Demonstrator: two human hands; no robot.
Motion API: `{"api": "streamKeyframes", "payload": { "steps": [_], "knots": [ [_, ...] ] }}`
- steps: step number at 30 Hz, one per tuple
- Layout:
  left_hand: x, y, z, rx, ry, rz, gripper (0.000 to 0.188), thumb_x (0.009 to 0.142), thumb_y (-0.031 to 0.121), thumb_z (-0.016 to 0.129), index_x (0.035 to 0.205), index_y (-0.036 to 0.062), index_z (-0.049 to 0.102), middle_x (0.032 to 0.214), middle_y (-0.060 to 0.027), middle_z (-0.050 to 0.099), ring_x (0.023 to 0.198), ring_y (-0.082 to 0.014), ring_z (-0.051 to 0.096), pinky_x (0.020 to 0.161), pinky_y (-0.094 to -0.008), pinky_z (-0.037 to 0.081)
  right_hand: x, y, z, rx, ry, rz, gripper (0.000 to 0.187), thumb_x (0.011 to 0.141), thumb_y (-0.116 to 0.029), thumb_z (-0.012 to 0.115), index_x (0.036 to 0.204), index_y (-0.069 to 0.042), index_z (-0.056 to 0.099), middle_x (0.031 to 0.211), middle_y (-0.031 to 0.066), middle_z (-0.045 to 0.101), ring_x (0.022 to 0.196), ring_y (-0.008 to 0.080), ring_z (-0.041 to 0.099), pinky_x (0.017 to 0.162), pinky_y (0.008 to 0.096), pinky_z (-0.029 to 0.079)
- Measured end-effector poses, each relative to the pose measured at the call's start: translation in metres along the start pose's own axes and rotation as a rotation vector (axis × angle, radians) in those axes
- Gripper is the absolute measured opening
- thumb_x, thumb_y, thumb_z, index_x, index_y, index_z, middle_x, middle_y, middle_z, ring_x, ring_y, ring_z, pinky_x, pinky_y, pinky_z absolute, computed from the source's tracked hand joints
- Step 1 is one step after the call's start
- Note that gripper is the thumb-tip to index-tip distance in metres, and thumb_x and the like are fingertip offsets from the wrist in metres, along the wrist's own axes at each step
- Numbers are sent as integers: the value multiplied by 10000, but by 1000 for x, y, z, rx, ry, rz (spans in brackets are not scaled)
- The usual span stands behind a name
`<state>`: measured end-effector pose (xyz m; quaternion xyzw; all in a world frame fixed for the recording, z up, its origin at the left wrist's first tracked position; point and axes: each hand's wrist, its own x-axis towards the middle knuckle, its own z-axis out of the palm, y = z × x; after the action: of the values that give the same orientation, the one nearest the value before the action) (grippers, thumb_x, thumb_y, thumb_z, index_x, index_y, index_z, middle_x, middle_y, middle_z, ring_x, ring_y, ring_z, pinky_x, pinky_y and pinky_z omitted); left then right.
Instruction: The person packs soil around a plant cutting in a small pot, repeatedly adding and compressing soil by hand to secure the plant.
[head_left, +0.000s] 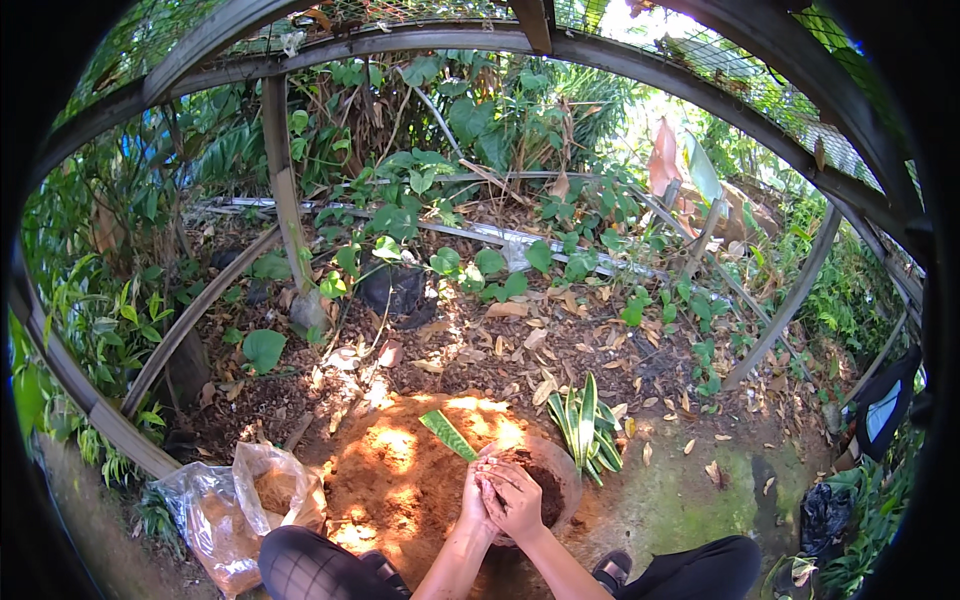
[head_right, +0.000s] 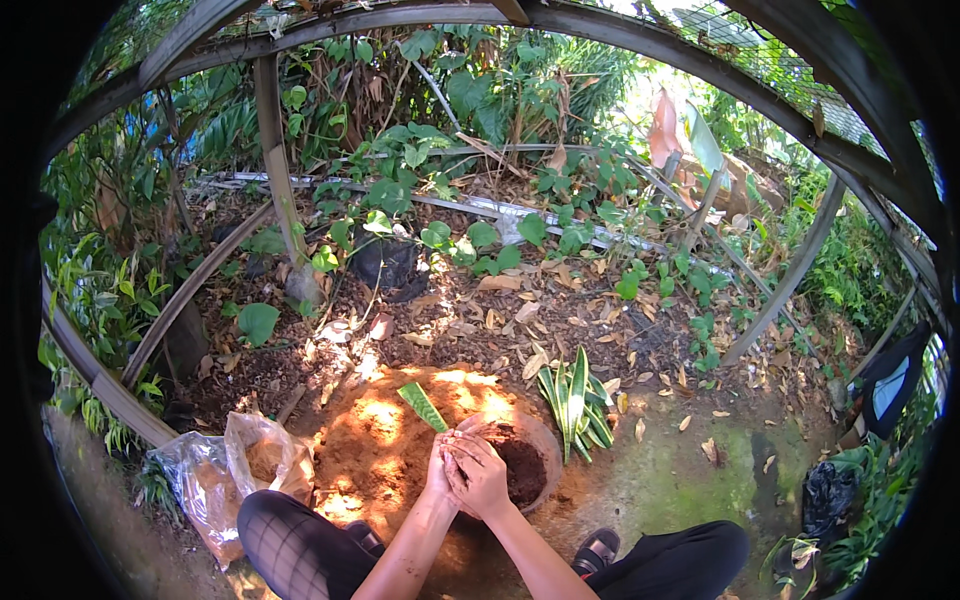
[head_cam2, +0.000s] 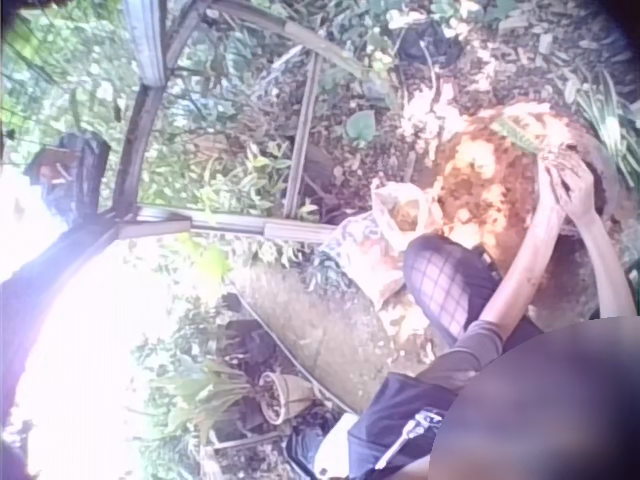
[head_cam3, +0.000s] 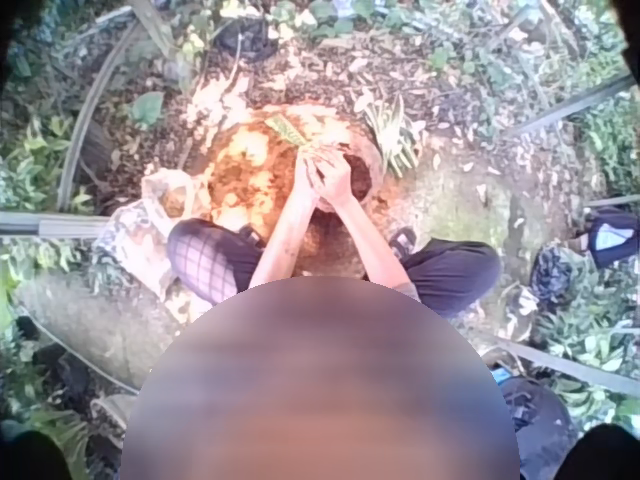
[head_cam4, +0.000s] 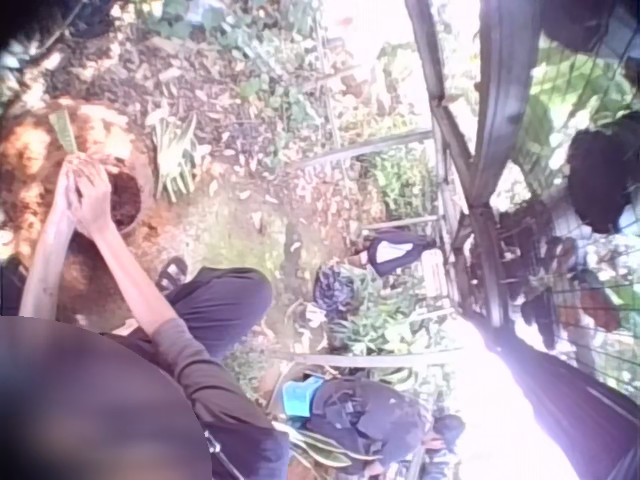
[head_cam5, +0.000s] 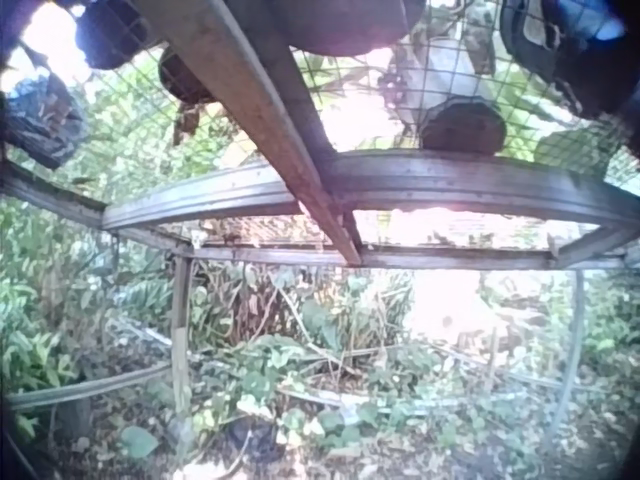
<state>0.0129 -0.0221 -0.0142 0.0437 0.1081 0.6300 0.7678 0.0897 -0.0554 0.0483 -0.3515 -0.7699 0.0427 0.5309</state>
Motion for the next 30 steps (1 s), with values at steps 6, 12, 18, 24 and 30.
{"api": "streamKeyframes", "payload": {
  "steps": [6, 12, 18, 24, 30],
  "knots": [
    [-2, -17, 4, 98, 139, 104, 405, 981, 263, 414, 1271, -6, 503, 879, -39, 612, 804, -106, 604, 731, -245, 533, -10, 6, -2, 37, 18, 97, 156, 802, -47, 645, 941, 3, 694, 962, 166, 687, 905, 327, 667, 814, 391, 535],
    [4, -19, 3, -160, 89, -28, 274, 982, 241, 445, 1139, 49, 563, 840, -5, 613, 742, -101, 611, 691, -230, 541, -17, 22, -3, 75, 0, 194, 160, 879, -103, 602, 947, 4, 700, 979, 174, 686, 941, 300, 661, 852, 359, 514],
    [12, -20, 16, 225, 251, 32, 316, 966, 357, 477, 1095, 98, 605, 1027, -56, 638, 915, -199, 619, 854, -334, 508, -22, 49, -7, 635, 318, 735, 385, 1011, -279, 466, 1132, 45, 636, 1125, 102, 658, 1058, 171, 588, 982, 320, 423],
    [5, -36, 29, 370, 423, 126, 316, 946, 358, 543, 1152, 122, 587, 1133, -40, 597, 991, -156, 586, 872, -302, 479, -31, 49, 3, 650, 217, 744, 425, 1043, -266, 371, 1231, 55, 578, 1228, 129, 608, 1170, 184, 534, 1057, 309, 352],
    [16, -34, 19, 481, 359, 200, 271, 963, 307, 529, 1098, 92, 624, 1057, -39, 633, 957, -142, 595, 866, -301, 477, -24, 47, -7, 867, 177, 819, 465, 1012, -324, 437, 1266, 46, 559, 1294, 136, 563, 1208, 203, 514, 1071, 329, 343]
  ]
}}
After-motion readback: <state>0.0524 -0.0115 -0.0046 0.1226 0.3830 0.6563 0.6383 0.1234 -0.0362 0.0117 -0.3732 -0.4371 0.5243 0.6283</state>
